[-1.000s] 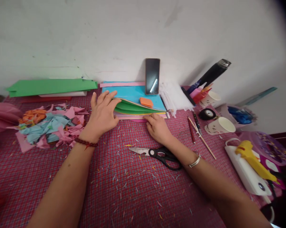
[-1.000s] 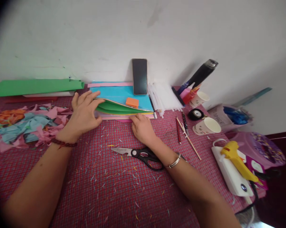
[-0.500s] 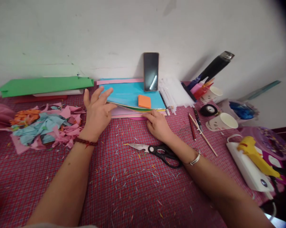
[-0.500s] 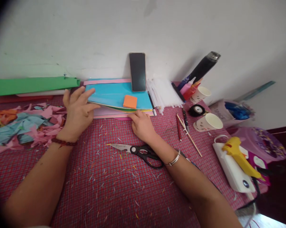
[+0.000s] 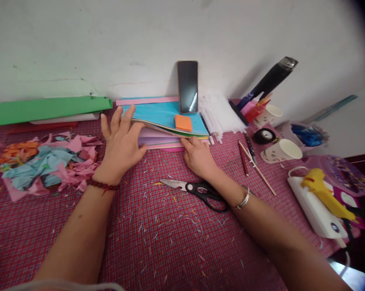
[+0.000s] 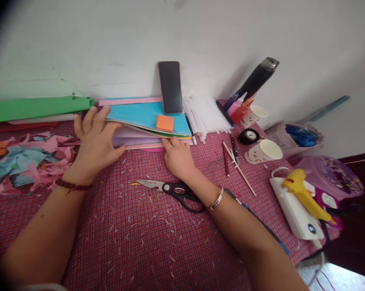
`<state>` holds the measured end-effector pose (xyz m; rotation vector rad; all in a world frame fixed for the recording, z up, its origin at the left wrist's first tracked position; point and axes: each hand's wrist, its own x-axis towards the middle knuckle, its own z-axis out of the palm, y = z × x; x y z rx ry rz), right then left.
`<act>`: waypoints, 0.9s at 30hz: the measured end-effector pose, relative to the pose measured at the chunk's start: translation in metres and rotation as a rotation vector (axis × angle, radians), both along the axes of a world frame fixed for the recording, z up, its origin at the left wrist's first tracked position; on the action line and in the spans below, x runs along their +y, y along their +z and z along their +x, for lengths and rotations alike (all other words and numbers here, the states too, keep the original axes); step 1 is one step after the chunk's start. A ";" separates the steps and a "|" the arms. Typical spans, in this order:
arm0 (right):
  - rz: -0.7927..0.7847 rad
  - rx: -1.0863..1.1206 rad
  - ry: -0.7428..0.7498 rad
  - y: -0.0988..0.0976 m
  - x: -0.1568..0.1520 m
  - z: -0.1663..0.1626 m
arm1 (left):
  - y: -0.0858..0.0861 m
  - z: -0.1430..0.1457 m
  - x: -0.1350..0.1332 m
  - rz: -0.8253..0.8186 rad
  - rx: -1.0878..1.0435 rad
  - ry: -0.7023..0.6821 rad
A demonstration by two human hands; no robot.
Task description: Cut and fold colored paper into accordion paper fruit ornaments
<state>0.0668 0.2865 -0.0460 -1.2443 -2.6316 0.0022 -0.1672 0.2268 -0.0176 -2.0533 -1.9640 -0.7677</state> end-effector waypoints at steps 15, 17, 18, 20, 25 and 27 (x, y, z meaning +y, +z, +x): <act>-0.039 0.196 0.073 -0.001 0.002 0.008 | 0.001 0.004 0.001 -0.025 0.088 -0.010; -0.078 0.240 0.132 0.000 0.001 0.010 | 0.001 0.007 0.001 -0.031 0.102 -0.024; -0.089 0.247 0.154 0.000 0.001 0.011 | 0.001 0.008 0.001 -0.029 0.108 -0.027; -0.096 0.248 0.176 0.000 -0.001 0.013 | -0.003 0.009 0.002 -0.012 0.113 -0.022; -0.096 0.267 0.137 0.000 -0.003 0.013 | -0.011 0.005 0.004 0.043 0.084 -0.022; -0.101 0.240 0.137 0.000 -0.003 0.012 | -0.010 0.003 0.004 0.043 0.063 -0.057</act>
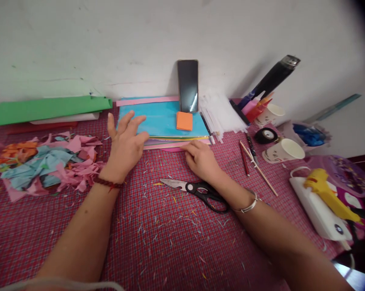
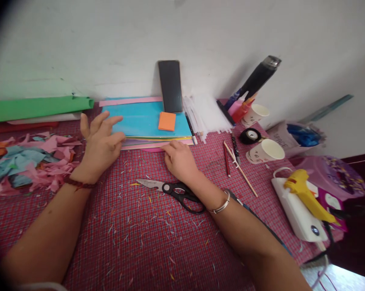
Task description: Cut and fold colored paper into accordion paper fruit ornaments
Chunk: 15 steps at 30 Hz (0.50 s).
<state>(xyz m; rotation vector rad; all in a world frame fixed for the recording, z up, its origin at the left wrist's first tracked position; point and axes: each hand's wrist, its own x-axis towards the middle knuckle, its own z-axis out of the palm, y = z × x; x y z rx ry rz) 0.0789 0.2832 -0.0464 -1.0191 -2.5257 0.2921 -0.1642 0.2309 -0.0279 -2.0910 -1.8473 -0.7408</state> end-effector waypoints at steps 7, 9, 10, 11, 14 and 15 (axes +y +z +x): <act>0.032 -0.140 -0.078 0.004 -0.005 -0.004 | 0.011 0.005 -0.004 -0.033 -0.040 0.016; 0.047 -0.166 -0.112 0.004 -0.006 -0.005 | 0.015 0.006 -0.005 -0.068 -0.012 0.026; 0.050 -0.174 -0.124 0.004 -0.005 -0.005 | 0.016 0.005 -0.005 -0.075 -0.003 0.031; 0.050 -0.178 -0.134 0.004 -0.005 -0.006 | 0.017 0.004 -0.006 -0.077 0.003 0.034; 0.047 -0.184 -0.150 0.003 -0.003 -0.006 | 0.017 -0.001 -0.004 -0.061 0.016 0.041; 0.047 -0.183 -0.155 0.003 -0.003 -0.006 | 0.016 -0.003 -0.003 -0.052 0.020 0.042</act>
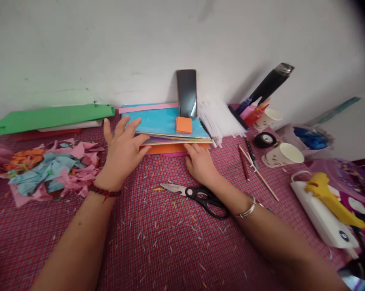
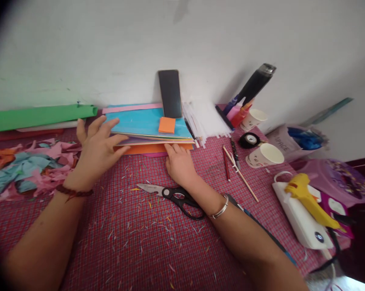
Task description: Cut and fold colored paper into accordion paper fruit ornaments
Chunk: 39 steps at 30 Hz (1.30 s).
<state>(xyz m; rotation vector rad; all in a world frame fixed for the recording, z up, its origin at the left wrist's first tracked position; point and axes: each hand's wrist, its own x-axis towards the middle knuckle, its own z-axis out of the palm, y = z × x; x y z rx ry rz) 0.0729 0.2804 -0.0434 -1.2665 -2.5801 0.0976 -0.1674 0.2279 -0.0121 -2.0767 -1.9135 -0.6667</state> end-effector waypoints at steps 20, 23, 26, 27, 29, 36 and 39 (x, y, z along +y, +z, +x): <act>-0.078 0.087 0.217 0.007 0.020 0.003 | -0.018 0.018 0.010 0.181 -0.141 0.144; -0.077 0.061 0.290 0.009 0.029 -0.013 | -0.019 0.017 0.009 0.202 -0.161 0.131; -0.093 0.140 0.325 0.009 0.038 -0.031 | -0.018 0.014 0.009 0.223 -0.177 0.103; -0.120 0.196 0.325 0.008 0.040 -0.037 | -0.018 0.012 0.009 0.231 -0.188 0.095; -0.218 0.352 0.305 0.008 0.042 -0.046 | -0.018 0.010 0.008 0.241 -0.204 0.078; -0.713 0.919 0.101 0.001 0.041 -0.066 | -0.013 0.005 0.010 0.203 -0.231 0.045; -0.829 1.038 0.017 -0.002 0.041 -0.070 | -0.004 0.001 0.013 0.126 -0.267 0.077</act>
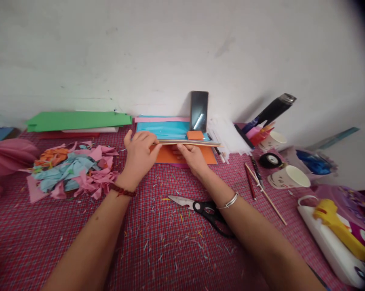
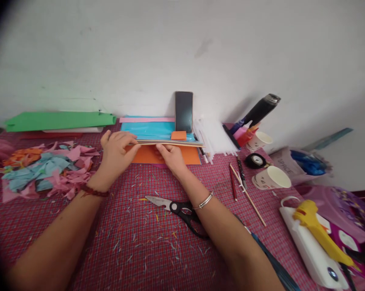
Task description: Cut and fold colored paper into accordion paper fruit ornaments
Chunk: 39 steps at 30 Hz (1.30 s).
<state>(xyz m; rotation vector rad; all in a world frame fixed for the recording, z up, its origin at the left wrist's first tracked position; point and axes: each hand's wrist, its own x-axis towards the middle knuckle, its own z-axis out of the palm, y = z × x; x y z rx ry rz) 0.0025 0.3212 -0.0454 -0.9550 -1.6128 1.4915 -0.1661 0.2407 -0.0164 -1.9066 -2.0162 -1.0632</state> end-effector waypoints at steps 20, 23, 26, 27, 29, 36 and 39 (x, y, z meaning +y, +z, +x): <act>0.119 -0.035 0.058 -0.009 0.007 0.004 | 0.048 -0.017 0.053 -0.680 -0.166 -0.345; 0.091 -0.019 0.063 -0.010 0.008 0.004 | 0.049 -0.020 0.053 -0.704 -0.209 -0.345; 0.063 0.009 0.072 -0.010 0.008 0.004 | 0.046 -0.022 0.055 -0.739 -0.208 -0.320; 0.059 0.017 0.072 -0.010 0.008 0.004 | 0.046 -0.022 0.056 -0.746 -0.201 -0.317; 0.055 0.020 0.069 -0.009 0.007 0.004 | 0.046 -0.021 0.056 -0.751 -0.185 -0.343; 0.074 -0.056 0.068 -0.003 0.005 0.004 | 0.046 -0.019 0.056 -0.740 -0.181 -0.371; 0.085 -0.062 0.059 -0.004 0.006 0.004 | 0.045 -0.019 0.056 -0.751 -0.203 -0.352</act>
